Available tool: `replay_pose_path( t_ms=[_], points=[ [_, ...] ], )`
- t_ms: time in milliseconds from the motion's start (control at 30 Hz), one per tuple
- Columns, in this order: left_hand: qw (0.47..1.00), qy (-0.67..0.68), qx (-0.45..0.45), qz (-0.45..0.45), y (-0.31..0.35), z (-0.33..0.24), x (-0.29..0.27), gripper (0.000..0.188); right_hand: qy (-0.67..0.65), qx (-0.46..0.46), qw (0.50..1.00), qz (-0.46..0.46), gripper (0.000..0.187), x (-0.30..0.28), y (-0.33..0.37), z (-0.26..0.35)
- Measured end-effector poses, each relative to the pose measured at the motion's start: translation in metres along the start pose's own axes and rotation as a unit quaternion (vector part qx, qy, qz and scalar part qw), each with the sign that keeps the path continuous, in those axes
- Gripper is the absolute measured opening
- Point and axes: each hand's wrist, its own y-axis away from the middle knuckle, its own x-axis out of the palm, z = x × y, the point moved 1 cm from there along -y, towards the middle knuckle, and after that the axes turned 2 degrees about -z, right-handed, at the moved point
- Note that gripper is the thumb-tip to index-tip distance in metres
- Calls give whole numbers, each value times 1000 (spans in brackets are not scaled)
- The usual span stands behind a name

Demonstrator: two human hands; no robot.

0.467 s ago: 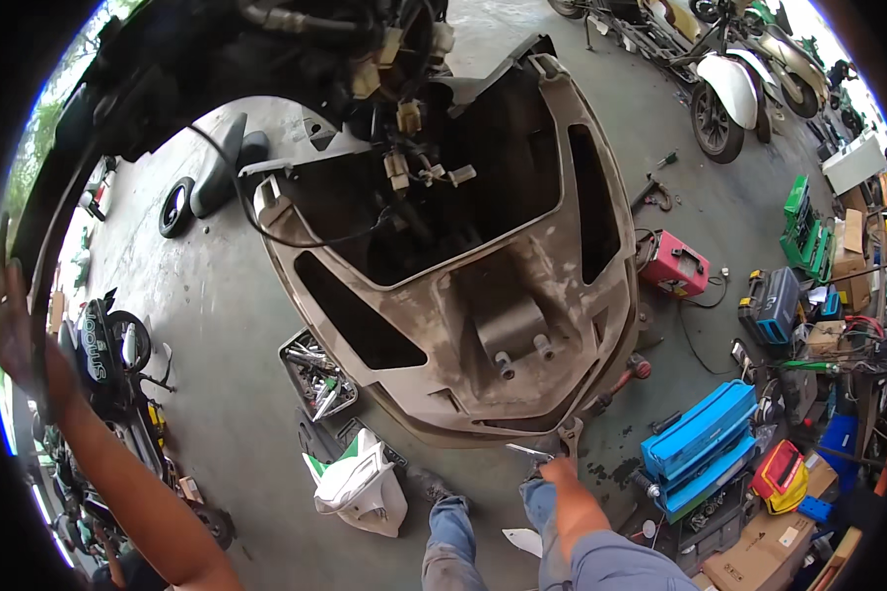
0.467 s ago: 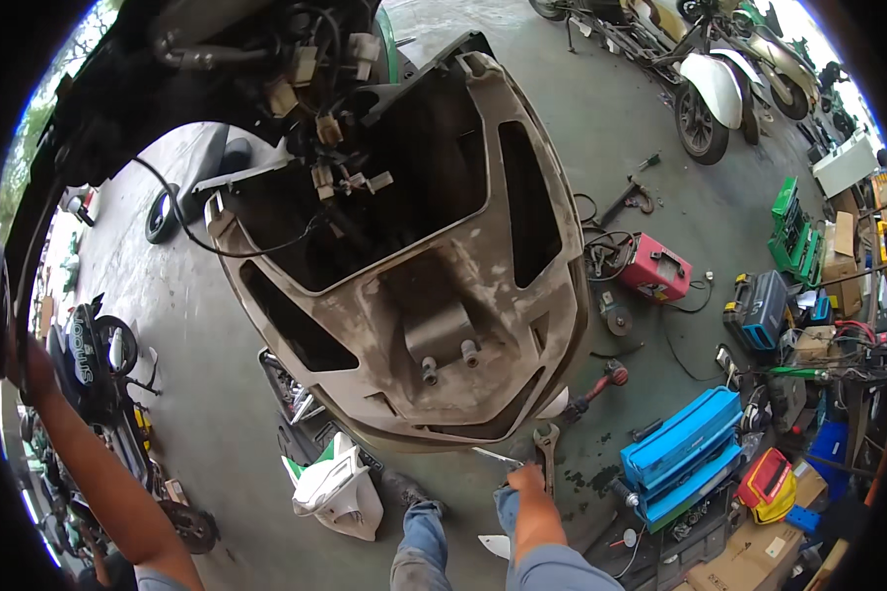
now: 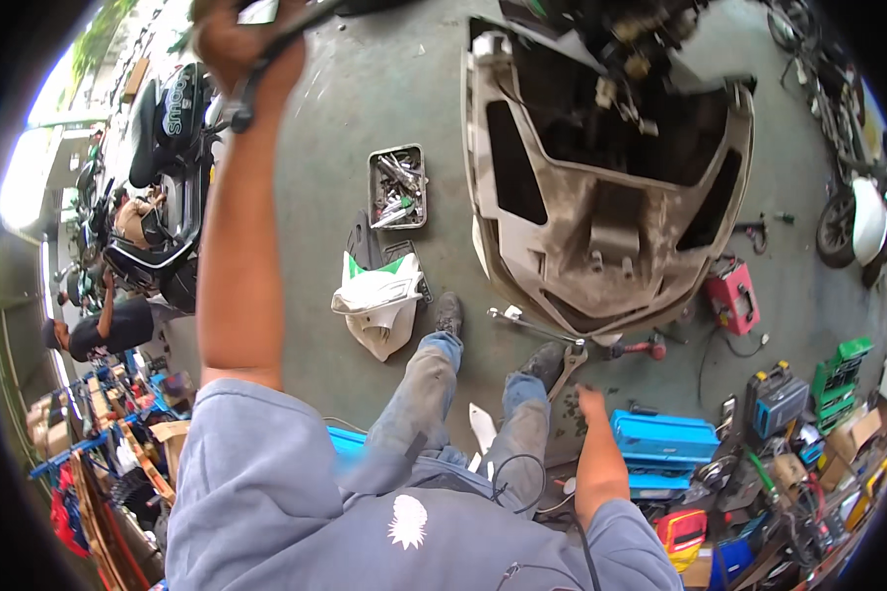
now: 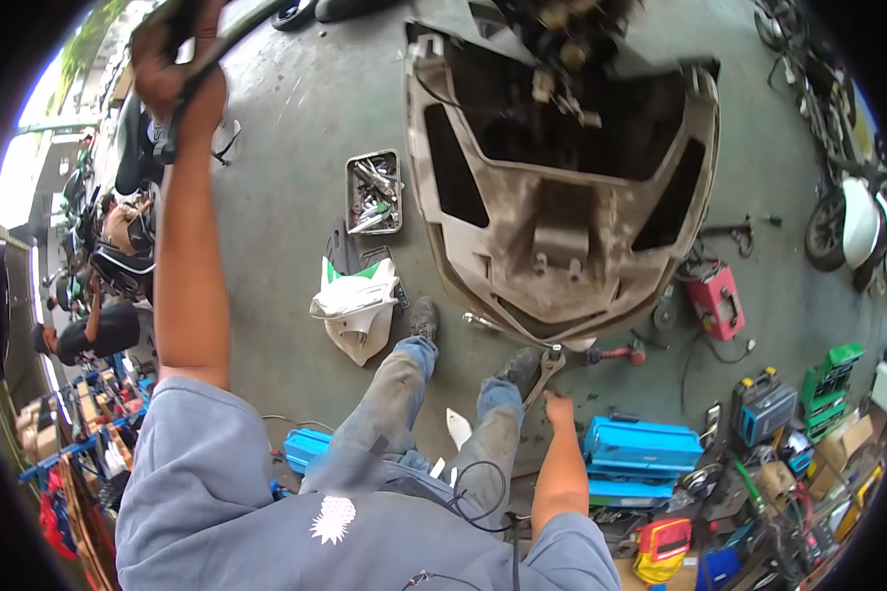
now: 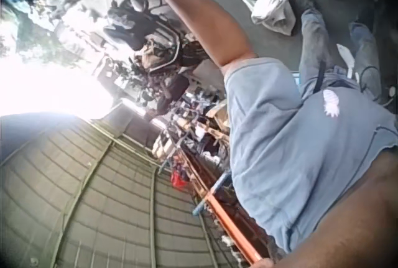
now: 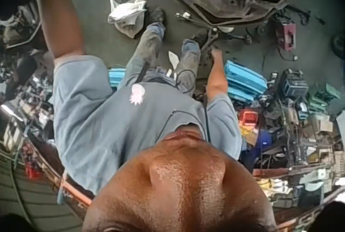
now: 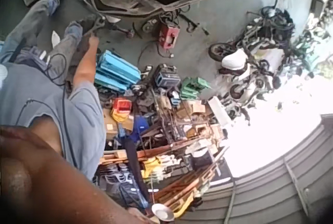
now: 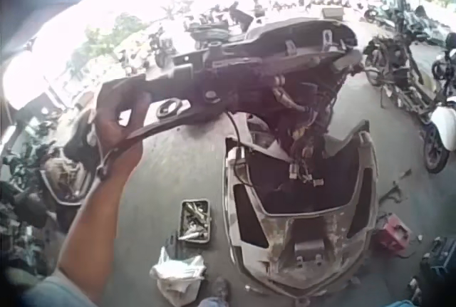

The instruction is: The person removes the front plastic fairing from a motorcycle by first unscrewing several fasteners with a screwdriver, then disconnecting internal wiring connectors by hand, and finally lifting the panel away and placing it in a tray with other parts before picking up a power drill to continue work on the frame.

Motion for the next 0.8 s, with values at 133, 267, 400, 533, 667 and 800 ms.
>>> replay_pose_path(
  t_ms=[133, 267, 400, 533, 667, 800],
  points=[
    [987, 8, 156, -47, -25, -20, 10, 25, 121, 19, 992, -10, 44, -36, 3, -14],
    [995, 75, 58, -19, -17, -20, 3, 21, 121, 62, 990, 41, 47, -36, 81, 100],
    [974, 209, 4, -82, 2, -18, 14, 10, 203, 2, 978, 43, 45, 10, 112, 172],
    [974, 194, 30, -113, 3, -13, 30, 3, 200, -141, 958, 148, 39, 63, 154, 281],
    [968, 202, 96, -116, -4, 29, 39, 4, 8, -39, 990, 138, 36, 68, 188, 334],
    [957, 176, 231, -25, -22, 90, 57, 24, -47, 26, 997, 48, 37, 26, 210, 285]
  ],
)
